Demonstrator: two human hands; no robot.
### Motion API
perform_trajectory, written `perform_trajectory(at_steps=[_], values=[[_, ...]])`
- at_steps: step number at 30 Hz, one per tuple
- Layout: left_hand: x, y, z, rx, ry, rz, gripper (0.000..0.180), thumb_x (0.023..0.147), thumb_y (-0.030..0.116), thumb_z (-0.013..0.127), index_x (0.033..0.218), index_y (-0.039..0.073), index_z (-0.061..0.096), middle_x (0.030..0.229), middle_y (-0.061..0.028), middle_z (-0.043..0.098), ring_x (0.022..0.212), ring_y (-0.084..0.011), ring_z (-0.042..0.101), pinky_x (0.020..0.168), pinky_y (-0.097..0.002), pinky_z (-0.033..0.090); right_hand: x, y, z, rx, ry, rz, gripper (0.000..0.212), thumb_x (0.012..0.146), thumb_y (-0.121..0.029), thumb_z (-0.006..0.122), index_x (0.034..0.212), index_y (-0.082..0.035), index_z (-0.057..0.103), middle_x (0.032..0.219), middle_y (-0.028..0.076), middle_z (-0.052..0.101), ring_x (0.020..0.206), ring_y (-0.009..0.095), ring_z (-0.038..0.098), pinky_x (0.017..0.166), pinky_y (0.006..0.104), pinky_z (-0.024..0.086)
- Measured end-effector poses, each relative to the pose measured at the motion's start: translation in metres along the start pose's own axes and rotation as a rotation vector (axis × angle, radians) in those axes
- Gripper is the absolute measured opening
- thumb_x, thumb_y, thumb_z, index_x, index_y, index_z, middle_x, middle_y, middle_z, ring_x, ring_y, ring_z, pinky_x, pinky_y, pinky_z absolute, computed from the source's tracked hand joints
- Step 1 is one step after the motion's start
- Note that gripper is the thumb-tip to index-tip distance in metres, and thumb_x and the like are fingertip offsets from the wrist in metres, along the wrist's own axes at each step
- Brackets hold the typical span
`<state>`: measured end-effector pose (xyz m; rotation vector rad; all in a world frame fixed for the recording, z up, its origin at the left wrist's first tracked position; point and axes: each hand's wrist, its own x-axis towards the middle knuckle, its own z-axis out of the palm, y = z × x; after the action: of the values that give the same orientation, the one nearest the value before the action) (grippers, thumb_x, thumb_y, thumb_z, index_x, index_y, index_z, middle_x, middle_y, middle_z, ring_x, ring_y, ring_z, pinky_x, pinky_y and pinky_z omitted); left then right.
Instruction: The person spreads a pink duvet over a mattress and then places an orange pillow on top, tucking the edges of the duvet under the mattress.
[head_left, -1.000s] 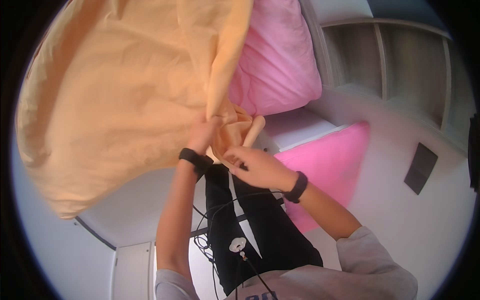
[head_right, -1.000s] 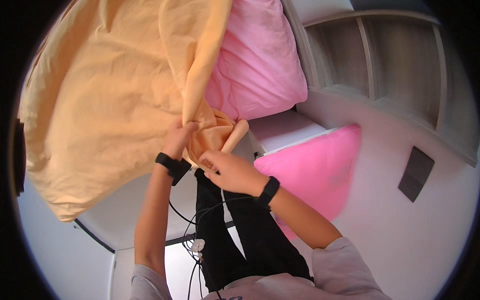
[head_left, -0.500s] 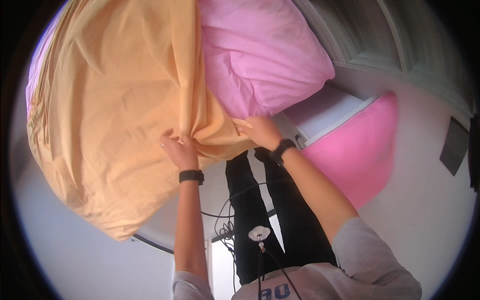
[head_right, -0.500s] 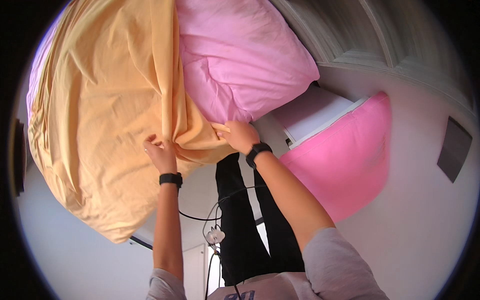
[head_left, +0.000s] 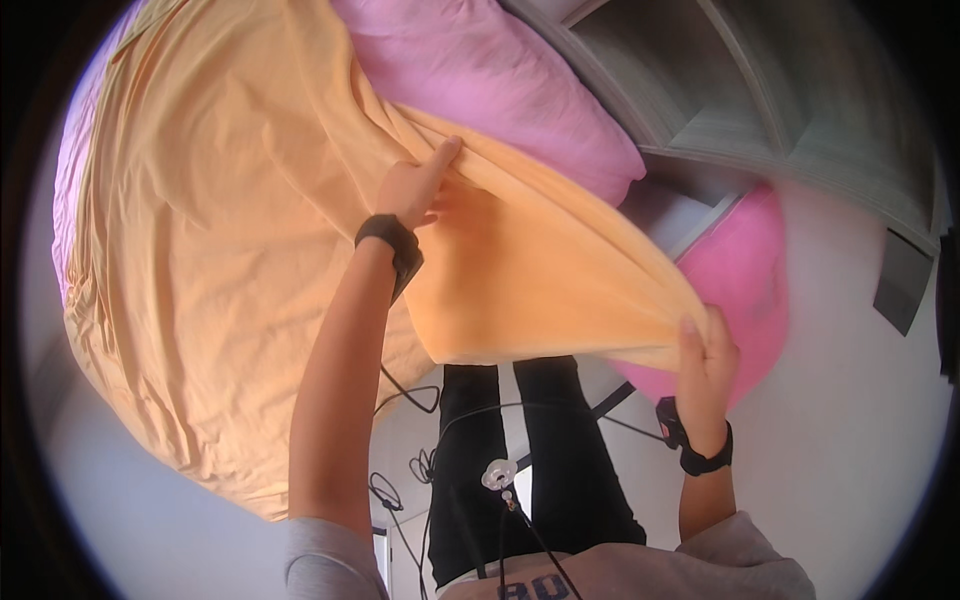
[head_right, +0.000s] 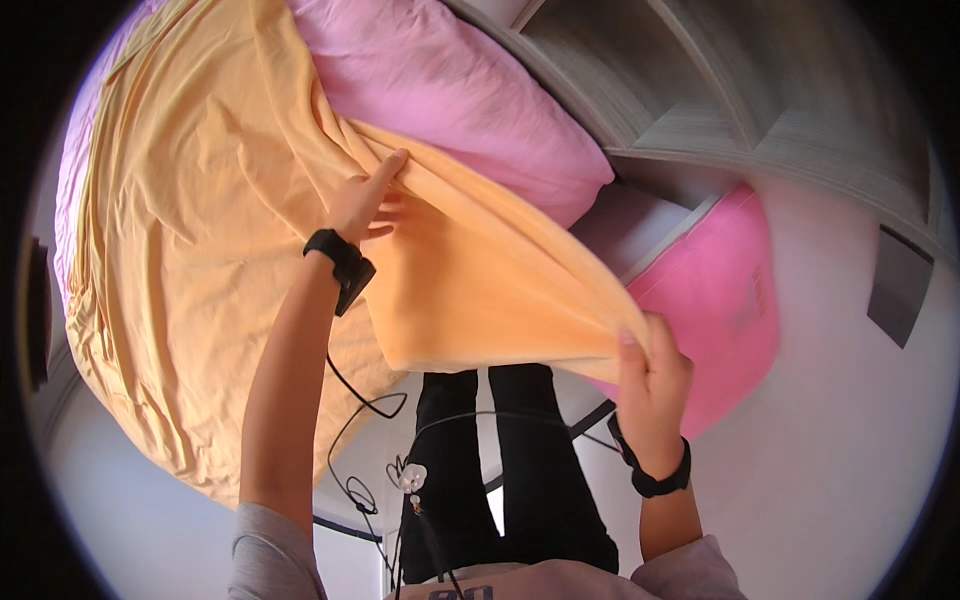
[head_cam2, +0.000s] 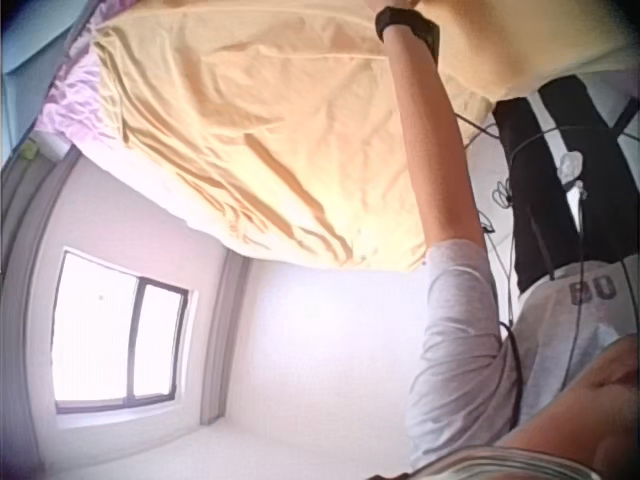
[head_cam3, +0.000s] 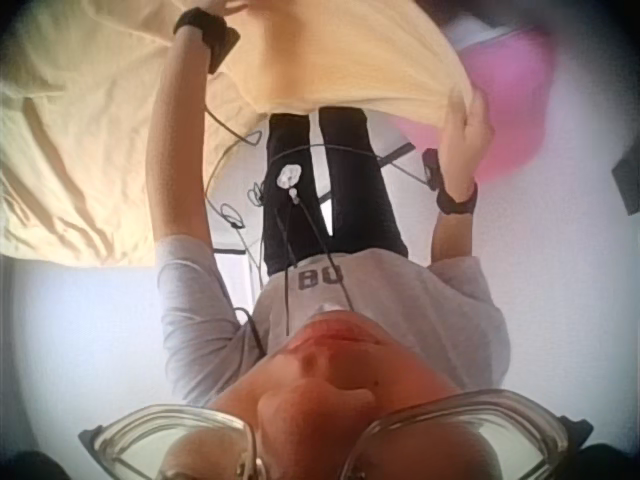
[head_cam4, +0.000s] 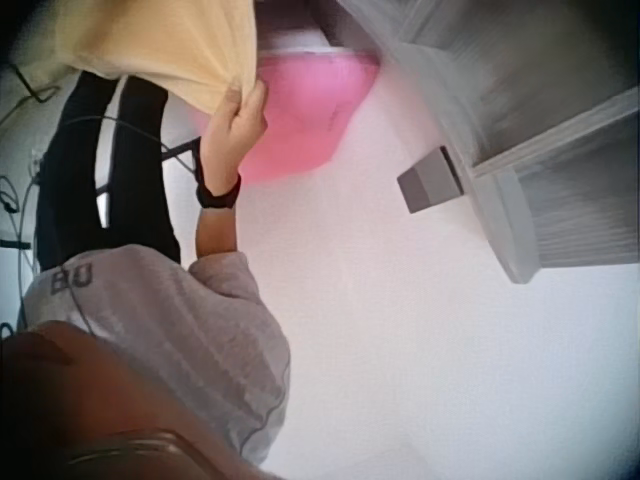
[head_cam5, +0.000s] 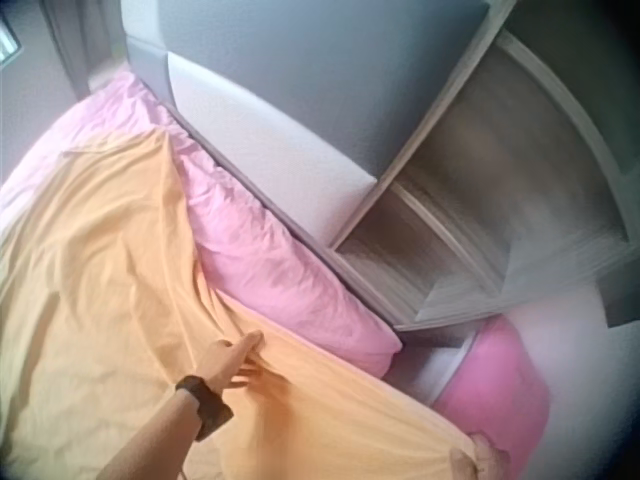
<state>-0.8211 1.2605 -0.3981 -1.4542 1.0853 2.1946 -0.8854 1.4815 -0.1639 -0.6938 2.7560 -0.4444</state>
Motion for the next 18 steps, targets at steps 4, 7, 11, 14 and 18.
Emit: perform_trajectory(at_steps=[4,7,11,14,18], values=[[0.048,0.038,0.024,-0.249,0.005,0.258,0.022,0.077,0.023,0.054,0.090,0.006,0.054,0.087,-0.0034,0.054,0.077,-0.0127,0.052,0.068,-0.0257,0.041,0.038,0.000,-0.033,0.314,-0.006,0.528,0.022,0.087,-0.020,0.041,0.095,0.000,0.047,0.066,0.004,0.050,0.059,0.011,0.050,0.053,0.0222,0.039],[0.066,0.056,0.051,-0.341,-0.137,0.571,0.020,0.079,0.017,0.050,0.094,0.004,0.053,0.089,-0.0026,0.054,0.078,-0.0102,0.050,0.072,-0.0233,0.040,0.050,0.041,-0.008,0.558,0.316,0.414,0.024,0.088,-0.021,0.040,0.092,0.002,0.045,0.085,0.008,0.051,0.073,0.018,0.057,0.062,0.0237,0.048],[0.083,0.044,0.068,-0.265,-0.132,0.612,0.020,0.080,0.014,0.048,0.097,0.003,0.053,0.093,-0.0007,0.054,0.082,-0.0099,0.048,0.075,-0.0233,0.037,0.066,0.107,0.035,0.854,0.319,0.320,0.024,0.088,-0.013,0.037,0.097,0.009,0.039,0.102,0.016,0.046,0.096,0.030,0.052,0.090,0.0312,0.040],[0.093,0.057,0.098,-0.072,-0.208,0.791,0.026,0.076,0.010,0.047,0.102,0.008,0.051,0.096,-0.0011,0.052,0.086,-0.0110,0.046,0.078,-0.0248,0.037,0.101,0.152,0.046,0.939,0.324,0.405,0.026,0.088,-0.008,0.033,0.103,0.012,0.037,0.107,0.020,0.045,0.103,0.030,0.047,0.094,0.0322,0.037],[0.109,0.079,0.126,0.466,-0.031,0.976,0.034,0.071,0.008,0.047,0.105,0.011,0.051,0.106,-0.0058,0.050,0.099,-0.0201,0.044,0.085,-0.0291,0.036,0.157,0.192,0.050,1.101,0.356,0.639,0.027,0.086,-0.003,0.031,0.107,0.013,0.037,0.109,0.021,0.045,0.105,0.029,0.045,0.092,0.0330,0.039]])
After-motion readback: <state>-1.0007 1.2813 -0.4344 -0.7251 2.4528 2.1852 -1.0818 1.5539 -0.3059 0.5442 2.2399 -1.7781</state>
